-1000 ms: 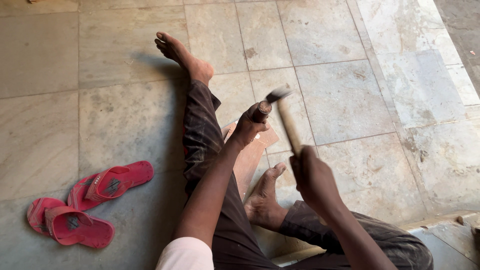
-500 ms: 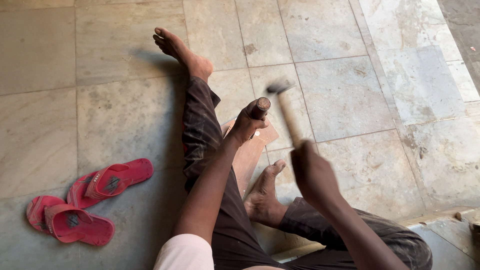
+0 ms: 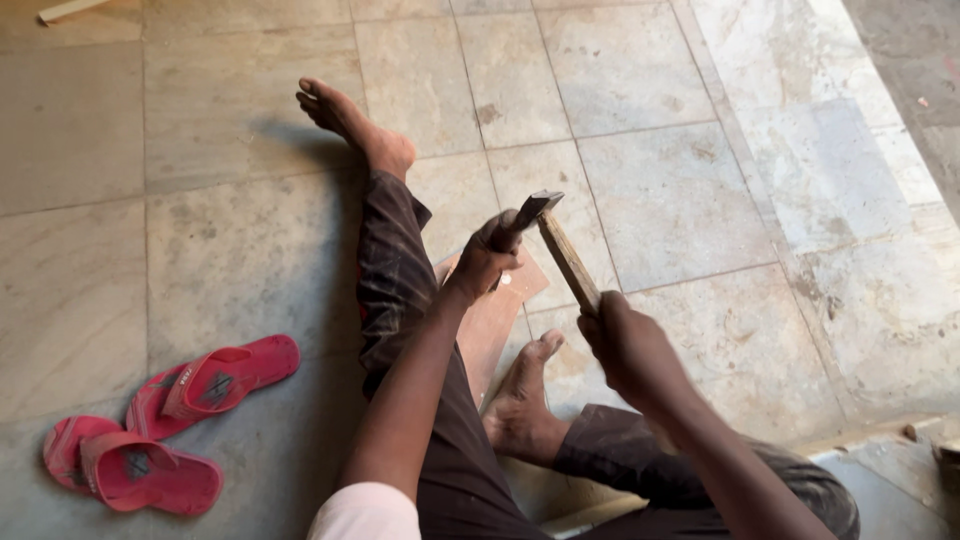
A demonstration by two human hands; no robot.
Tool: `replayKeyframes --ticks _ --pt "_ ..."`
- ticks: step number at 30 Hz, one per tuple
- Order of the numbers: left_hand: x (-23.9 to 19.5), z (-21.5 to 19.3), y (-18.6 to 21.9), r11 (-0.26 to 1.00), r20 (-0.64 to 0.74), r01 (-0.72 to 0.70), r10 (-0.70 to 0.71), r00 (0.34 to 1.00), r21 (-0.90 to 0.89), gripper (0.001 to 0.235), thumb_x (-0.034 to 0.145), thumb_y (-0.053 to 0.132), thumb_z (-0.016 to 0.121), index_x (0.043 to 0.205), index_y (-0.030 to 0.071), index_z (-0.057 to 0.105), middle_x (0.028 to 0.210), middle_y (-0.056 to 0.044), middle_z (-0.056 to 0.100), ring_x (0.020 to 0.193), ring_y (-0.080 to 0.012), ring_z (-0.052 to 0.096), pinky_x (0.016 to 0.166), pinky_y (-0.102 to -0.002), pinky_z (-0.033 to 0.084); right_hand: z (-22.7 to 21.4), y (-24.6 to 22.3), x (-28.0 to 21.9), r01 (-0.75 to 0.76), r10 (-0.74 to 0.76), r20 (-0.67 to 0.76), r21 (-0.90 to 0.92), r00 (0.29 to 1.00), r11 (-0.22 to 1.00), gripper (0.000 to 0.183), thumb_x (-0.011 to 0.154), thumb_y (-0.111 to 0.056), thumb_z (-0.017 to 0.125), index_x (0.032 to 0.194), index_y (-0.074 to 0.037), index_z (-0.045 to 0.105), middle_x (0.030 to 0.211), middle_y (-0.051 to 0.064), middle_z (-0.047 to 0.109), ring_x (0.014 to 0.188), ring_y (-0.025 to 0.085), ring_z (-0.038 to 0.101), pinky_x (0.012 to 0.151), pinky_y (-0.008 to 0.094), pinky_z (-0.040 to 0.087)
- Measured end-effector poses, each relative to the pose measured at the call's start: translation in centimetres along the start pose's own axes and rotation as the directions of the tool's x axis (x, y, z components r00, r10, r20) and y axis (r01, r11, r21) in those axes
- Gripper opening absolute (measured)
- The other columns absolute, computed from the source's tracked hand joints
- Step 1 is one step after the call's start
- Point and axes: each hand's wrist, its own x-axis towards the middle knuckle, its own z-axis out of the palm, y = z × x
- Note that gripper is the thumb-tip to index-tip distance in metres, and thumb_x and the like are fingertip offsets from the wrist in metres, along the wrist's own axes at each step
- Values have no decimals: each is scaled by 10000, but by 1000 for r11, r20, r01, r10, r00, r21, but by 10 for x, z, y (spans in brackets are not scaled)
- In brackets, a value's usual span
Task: The person sits on a tiled floor and uses a hammer and chisel to carve a small piece of wood. They repeatedly strike the chisel to shape the wood, occasionally adjusting their position and putting on flip-flops.
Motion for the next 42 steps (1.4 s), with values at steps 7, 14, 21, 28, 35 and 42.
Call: replayKeyframes --ticks 7,14,21,28,35,42 --pt "2 -8 -11 994 35 -29 25 999 103 445 712 -91 707 1121 62 619 891 14 587 838 -119 576 741 -288 519 1 -4 -10 -75 71 35 157 997 985 321 1106 -357 424 985 -83 540 633 113 605 513 234 556 472 416 473" --pt "0 -4 -19 989 16 0 -3 1000 146 445 729 -79 709 1142 70 632 886 13 593 829 -118 573 725 -285 513 -18 4 -20 230 -197 -256 106 946 967 296 1028 -311 531 961 -27 477 572 135 562 433 250 511 420 418 390" --pt "-5 2 -13 957 83 -127 108 991 261 479 706 -88 673 1156 72 640 957 42 574 913 -93 539 800 -274 484 7 24 -6 177 -170 -125 51 978 983 291 1036 -311 562 938 -55 466 592 137 578 459 271 511 432 429 383" --pt "-11 9 -5 971 27 -35 29 999 236 418 709 -75 673 1076 108 592 874 38 552 843 -100 544 762 -273 493 13 18 -11 73 -68 -58 84 996 994 250 1045 -303 519 958 -76 458 594 111 586 453 249 529 422 416 428" --pt "-13 3 -16 984 31 -43 38 999 175 397 752 -81 672 1110 75 599 881 20 559 842 -117 551 762 -291 495 10 14 -21 -133 159 -101 225 982 965 279 1009 -330 503 1012 -62 425 625 124 601 473 290 584 447 472 456" --pt "-11 6 -7 965 39 -65 57 998 255 421 749 -78 668 1135 80 612 883 25 570 850 -109 563 776 -282 504 -1 26 -20 -1 6 -54 91 999 996 270 1012 -332 526 998 -74 448 640 164 606 520 344 584 503 509 453"
